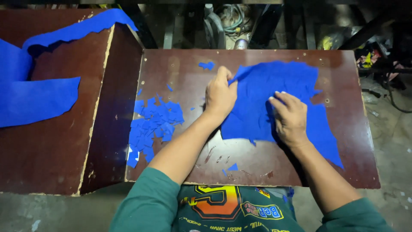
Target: Cutting small rectangular pieces from a larger sheet of blue fabric using a hand-held blade on a wooden surface.
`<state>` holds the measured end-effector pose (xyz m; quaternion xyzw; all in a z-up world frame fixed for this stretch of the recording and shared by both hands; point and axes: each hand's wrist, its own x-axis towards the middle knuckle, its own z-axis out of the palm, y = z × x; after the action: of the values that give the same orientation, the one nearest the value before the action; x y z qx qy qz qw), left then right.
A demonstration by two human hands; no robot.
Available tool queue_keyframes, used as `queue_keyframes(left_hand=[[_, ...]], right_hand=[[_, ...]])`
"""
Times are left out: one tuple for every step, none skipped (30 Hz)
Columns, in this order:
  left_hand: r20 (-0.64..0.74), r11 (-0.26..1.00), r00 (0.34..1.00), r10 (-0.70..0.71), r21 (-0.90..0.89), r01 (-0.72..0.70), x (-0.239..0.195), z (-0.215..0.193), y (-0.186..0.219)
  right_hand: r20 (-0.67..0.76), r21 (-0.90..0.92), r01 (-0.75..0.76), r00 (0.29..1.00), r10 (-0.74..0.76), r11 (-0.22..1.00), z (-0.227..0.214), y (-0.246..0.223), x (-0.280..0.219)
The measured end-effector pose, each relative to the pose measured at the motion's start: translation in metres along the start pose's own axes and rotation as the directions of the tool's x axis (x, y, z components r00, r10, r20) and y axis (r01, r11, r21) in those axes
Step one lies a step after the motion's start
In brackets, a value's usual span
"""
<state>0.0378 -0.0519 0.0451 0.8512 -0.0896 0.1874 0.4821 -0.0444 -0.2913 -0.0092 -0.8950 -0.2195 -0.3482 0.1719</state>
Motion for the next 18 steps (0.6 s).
queue_keyframes(left_hand=[[-0.003,1.0,1.0,0.003,0.0,-0.003,0.009,-0.006,0.013],[-0.152,0.973,0.963,0.222,-0.032,-0.229,0.018,-0.012,0.026],[-0.299,0.893,0.856,0.421,-0.03,-0.45,0.028,-0.017,0.039],[-0.299,0.889,0.853,0.428,-0.028,-0.456,0.029,-0.031,0.057],[-0.302,0.808,0.768,0.564,0.011,-0.589,0.029,-0.042,0.076],[-0.298,0.706,0.664,0.686,0.05,-0.707,0.027,-0.054,0.095],[-0.298,0.704,0.663,0.687,0.046,-0.709,0.01,-0.045,0.083],[-0.16,0.664,0.645,0.747,0.117,-0.739,-0.006,-0.036,0.072],[-0.016,0.612,0.62,0.785,0.18,-0.77,-0.023,-0.027,0.061],[-0.017,0.611,0.618,0.786,0.177,-0.771,-0.043,-0.02,0.047],[0.161,0.651,0.66,0.733,0.114,-0.751,-0.062,-0.013,0.031],[0.337,0.693,0.668,0.663,0.06,-0.718,-0.082,-0.007,0.016],[0.338,0.692,0.667,0.664,0.059,-0.719,-0.095,-0.004,0.004],[0.503,0.798,0.712,0.49,0.07,-0.599,-0.109,-0.001,-0.008],[0.647,0.875,0.702,0.297,0.11,-0.472,-0.12,0.002,-0.02],[0.648,0.871,0.699,0.303,0.109,-0.478,-0.102,-0.002,-0.015],[0.495,0.9,0.811,0.312,0.121,-0.42,-0.09,-0.005,-0.008],[0.325,0.926,0.896,0.304,0.122,-0.358,-0.078,-0.009,-0.003]], right_hand=[[-0.003,0.0,0.002,1.0,-0.002,1.0,-0.007,-0.002,0.002],[-0.05,0.076,-0.06,0.997,0.064,0.995,-0.013,-0.005,0.004],[-0.095,0.153,-0.119,0.986,0.135,0.981,-0.019,-0.007,0.007],[-0.103,0.152,-0.118,0.986,0.134,0.981,-0.023,-0.011,0.01],[-0.127,0.234,-0.176,0.97,0.209,0.956,-0.028,-0.016,0.01],[-0.145,0.315,-0.228,0.948,0.285,0.921,-0.033,-0.02,0.011],[-0.148,0.312,-0.23,0.947,0.286,0.922,-0.029,-0.014,0.001],[-0.138,0.341,-0.27,0.933,0.332,0.9,-0.025,-0.008,-0.009],[-0.126,0.37,-0.31,0.917,0.378,0.876,-0.022,-0.002,-0.019],[-0.128,0.368,-0.311,0.917,0.379,0.876,-0.013,0.006,-0.035],[-0.062,0.433,-0.453,0.848,0.527,0.779,-0.002,0.012,-0.053],[0.013,0.486,-0.578,0.755,0.656,0.656,0.008,0.018,-0.07],[0.011,0.486,-0.578,0.754,0.657,0.656,0.0,0.008,-0.06],[0.021,0.495,-0.631,0.695,0.718,0.597,-0.008,-0.002,-0.05],[0.026,0.507,-0.677,0.631,0.775,0.534,-0.016,-0.012,-0.038],[0.019,0.509,-0.675,0.63,0.776,0.534,-0.015,-0.011,-0.035],[0.031,0.507,-0.674,0.637,0.77,0.537,-0.016,-0.011,-0.034],[0.043,0.505,-0.674,0.644,0.764,0.54,-0.016,-0.012,-0.034]])
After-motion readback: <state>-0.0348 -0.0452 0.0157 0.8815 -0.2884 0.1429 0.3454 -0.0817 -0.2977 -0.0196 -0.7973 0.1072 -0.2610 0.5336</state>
